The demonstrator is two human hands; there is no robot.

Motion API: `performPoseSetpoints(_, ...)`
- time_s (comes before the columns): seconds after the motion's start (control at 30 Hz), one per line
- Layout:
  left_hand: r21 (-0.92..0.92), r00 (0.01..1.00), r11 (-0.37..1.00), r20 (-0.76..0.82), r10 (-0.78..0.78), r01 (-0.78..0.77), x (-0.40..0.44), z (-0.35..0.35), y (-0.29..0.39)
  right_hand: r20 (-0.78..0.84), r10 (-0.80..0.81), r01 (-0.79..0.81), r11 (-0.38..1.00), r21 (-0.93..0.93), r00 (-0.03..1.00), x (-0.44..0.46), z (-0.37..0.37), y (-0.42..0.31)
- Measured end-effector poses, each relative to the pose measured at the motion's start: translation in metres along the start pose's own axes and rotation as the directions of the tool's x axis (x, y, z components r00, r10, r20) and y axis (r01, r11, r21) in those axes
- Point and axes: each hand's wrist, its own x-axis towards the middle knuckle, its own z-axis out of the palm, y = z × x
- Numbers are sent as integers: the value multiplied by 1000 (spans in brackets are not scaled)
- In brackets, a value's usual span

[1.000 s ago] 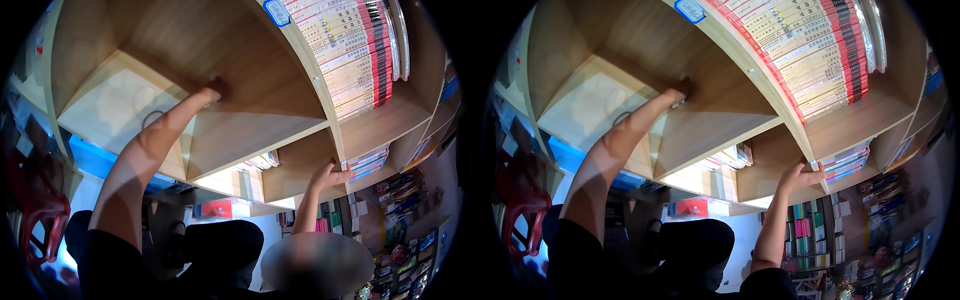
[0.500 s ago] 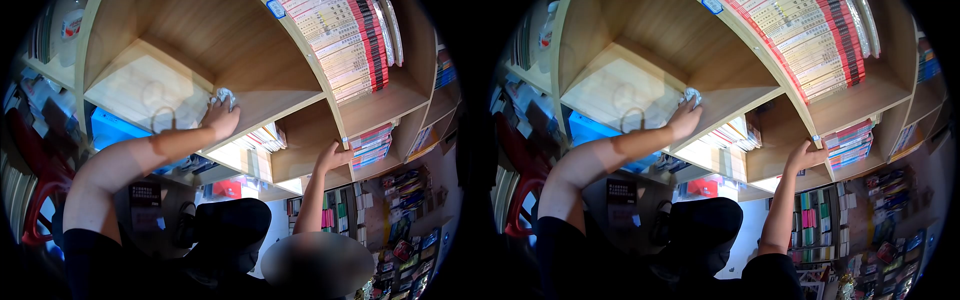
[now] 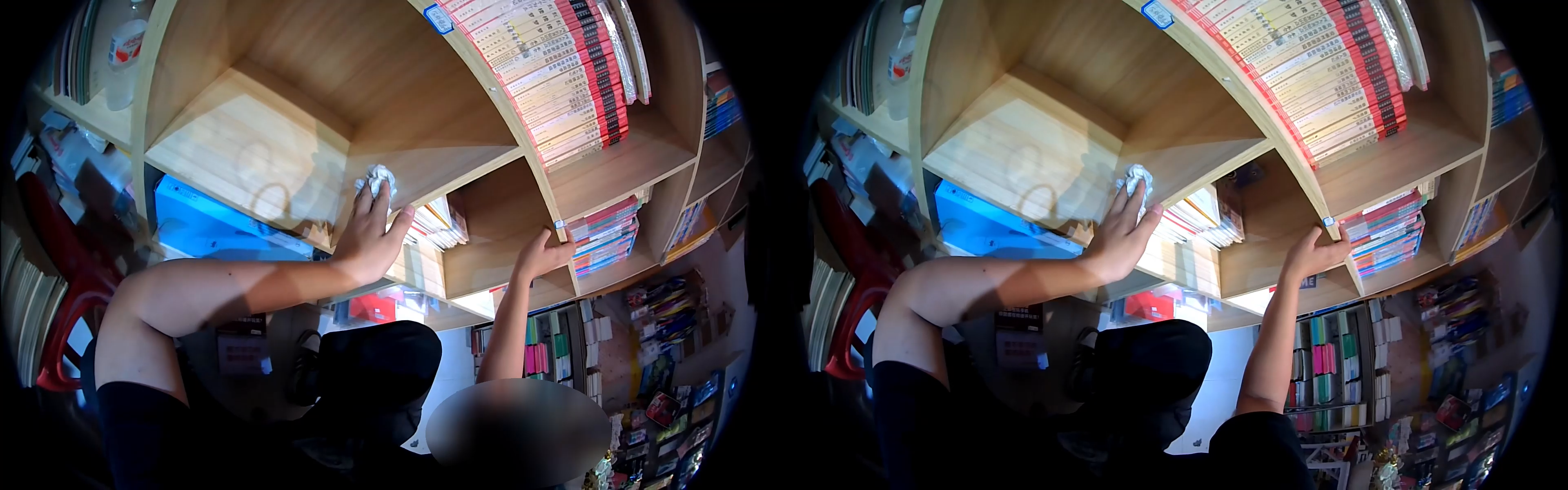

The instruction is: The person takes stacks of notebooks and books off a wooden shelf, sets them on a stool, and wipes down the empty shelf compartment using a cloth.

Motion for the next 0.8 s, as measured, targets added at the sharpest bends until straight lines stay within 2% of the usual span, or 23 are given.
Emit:
performPoseSetpoints(0.13, -27, 1000, 999, 8, 24, -24, 24, 4, -1, -7, 24, -24, 999, -24, 1000, 0, 0, -4)
performPoseSetpoints(0.37, -94, 978, 986, 169, -123, 140, 94, -6, -5, -33, 42, -43, 999, -26, 999, 1, 4, -8)
performPoseSetpoints(0.47, -120, 971, 977, 182, -153, 176, 133, -8, -15, -34, 25, -27, 998, -61, 999, 1, 6, -2)
performPoseSetpoints(0.5, -161, 971, 975, 207, -117, 152, 154, -1, -32, -38, 37, -39, 998, -52, 999, 0, 6, -2)
performPoseSetpoints(0.6, -234, 980, 958, 154, -129, 163, 182, -4, -36, -45, 49, -51, 998, -46, 998, 0, 7, 0)
performPoseSetpoints(0.63, -306, 974, 926, 116, -195, 222, 196, 1, -41, -37, 60, -61, 998, -31, 998, 0, 7, -2)
performPoseSetpoints(0.73, -224, 966, 940, 78, -245, 257, 252, 7, -54, -36, 77, -77, 997, 2, 996, -1, 8, -4)
performPoseSetpoints(0.77, -231, 969, 942, 82, -232, 245, 264, 10, -62, -25, 91, -90, 996, 23, 996, -1, 7, -3)
performPoseSetpoints(0.8, -225, 984, 960, 103, -149, 169, 275, 11, -70, -37, 81, -80, 997, 22, 996, -1, 8, -3)
